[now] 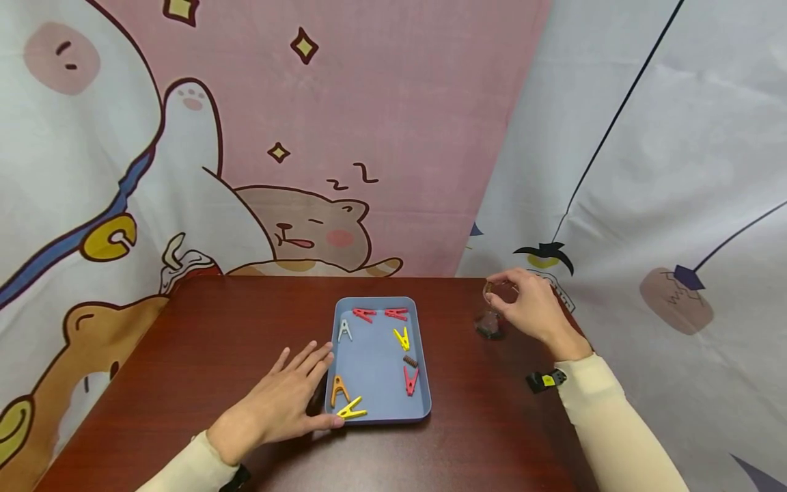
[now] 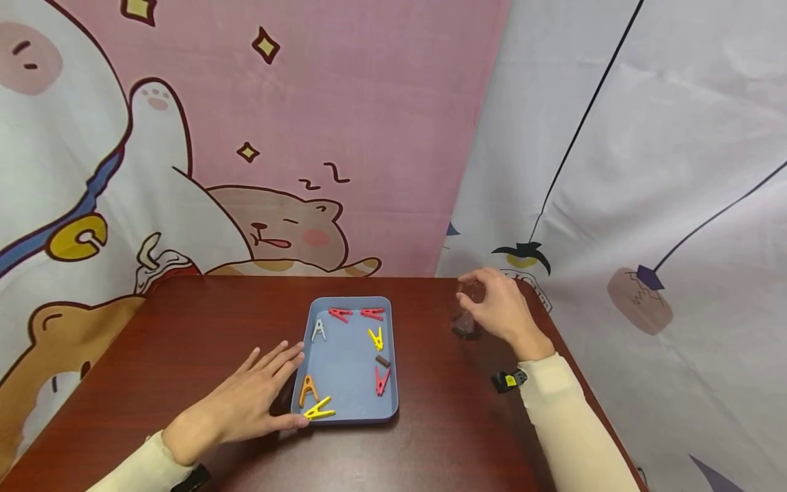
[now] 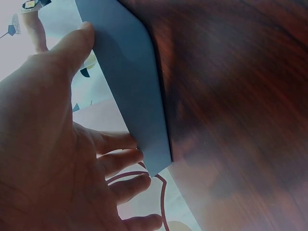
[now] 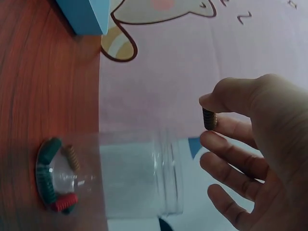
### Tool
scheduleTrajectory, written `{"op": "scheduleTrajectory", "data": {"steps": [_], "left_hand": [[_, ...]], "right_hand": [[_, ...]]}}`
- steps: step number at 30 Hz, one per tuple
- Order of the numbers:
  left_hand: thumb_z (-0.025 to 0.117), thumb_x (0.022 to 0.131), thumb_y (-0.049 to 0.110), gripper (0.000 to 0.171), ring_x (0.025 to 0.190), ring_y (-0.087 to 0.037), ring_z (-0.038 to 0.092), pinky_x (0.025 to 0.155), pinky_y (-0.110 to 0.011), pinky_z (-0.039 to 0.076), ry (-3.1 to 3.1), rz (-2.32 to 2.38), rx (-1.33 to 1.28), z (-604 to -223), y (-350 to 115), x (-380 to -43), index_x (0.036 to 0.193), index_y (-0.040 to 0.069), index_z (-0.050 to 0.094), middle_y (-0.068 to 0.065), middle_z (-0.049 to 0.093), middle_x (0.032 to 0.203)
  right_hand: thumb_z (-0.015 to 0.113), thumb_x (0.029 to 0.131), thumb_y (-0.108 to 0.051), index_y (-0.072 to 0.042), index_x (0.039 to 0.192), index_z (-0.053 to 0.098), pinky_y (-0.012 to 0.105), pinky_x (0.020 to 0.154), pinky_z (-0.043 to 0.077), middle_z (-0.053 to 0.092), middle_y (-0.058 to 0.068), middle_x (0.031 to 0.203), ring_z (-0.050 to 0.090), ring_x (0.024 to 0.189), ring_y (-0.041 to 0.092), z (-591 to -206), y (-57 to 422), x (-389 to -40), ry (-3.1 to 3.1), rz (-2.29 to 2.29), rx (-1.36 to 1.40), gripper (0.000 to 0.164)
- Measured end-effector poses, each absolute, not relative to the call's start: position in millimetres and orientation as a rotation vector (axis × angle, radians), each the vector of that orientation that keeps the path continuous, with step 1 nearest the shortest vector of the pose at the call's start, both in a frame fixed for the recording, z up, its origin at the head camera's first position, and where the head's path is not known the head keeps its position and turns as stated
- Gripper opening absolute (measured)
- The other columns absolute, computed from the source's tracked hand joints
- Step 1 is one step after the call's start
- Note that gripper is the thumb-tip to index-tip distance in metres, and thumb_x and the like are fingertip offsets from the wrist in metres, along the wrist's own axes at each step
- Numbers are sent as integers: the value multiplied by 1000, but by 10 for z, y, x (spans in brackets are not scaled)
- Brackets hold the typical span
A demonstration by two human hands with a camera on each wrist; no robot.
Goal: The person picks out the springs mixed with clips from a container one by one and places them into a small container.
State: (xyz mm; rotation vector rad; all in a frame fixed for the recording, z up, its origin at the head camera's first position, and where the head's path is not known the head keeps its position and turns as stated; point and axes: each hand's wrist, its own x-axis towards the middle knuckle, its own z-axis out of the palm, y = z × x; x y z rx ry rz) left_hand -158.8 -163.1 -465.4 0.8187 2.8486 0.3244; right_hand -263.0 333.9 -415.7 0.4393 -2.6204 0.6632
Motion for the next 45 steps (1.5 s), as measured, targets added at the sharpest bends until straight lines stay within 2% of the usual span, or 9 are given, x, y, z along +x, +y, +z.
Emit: {"op": "scheduleTrajectory", "data": {"steps": [2,10,16,38,45], "left_hand": [[72,98,87,121,180,-45,31,140,-81,25,2847,330,813,-4661,-1629,-1587,178,2,45,-13,35,193],[72,97,88,121,180,-45,32,140,-81,25,2849,325,812,-4666,-1631,-1584,178,2,45,-13,35,193],[72,98,88,121,180,-45,32,140,-81,25,2847,326,816,-4659,-1629,-1583,178,2,45,-13,35,192],[69,98,90,122,180,-45,32,141,-81,25,2844,310,819,-4648,-1631,-1593,179,2,44,-14,34,193],[70,98,90,122,180,-45,32,141,-81,25,2838,312,813,-4641,-1631,-1588,179,2,44,-13,34,193]], "right_hand": [[90,101,-16,-8,127,86,59,92,58,83,19,127,77,112,45,-4180,3397,-2653,-2614,677,401,28],[91,101,-19,-7,129,84,75,109,54,75,23,138,67,138,53,-4319,3598,-2729,-2643,743,278,31],[90,103,-23,-7,131,84,70,105,55,76,22,138,67,134,49,-4388,3662,-2719,-2676,766,238,32],[91,103,-23,-6,132,84,76,115,49,73,25,147,62,145,54,-4370,3659,-2722,-2696,786,235,35],[90,104,-27,-6,143,80,74,110,51,73,27,143,65,137,53,-4374,3652,-2723,-2709,784,227,45]]}}
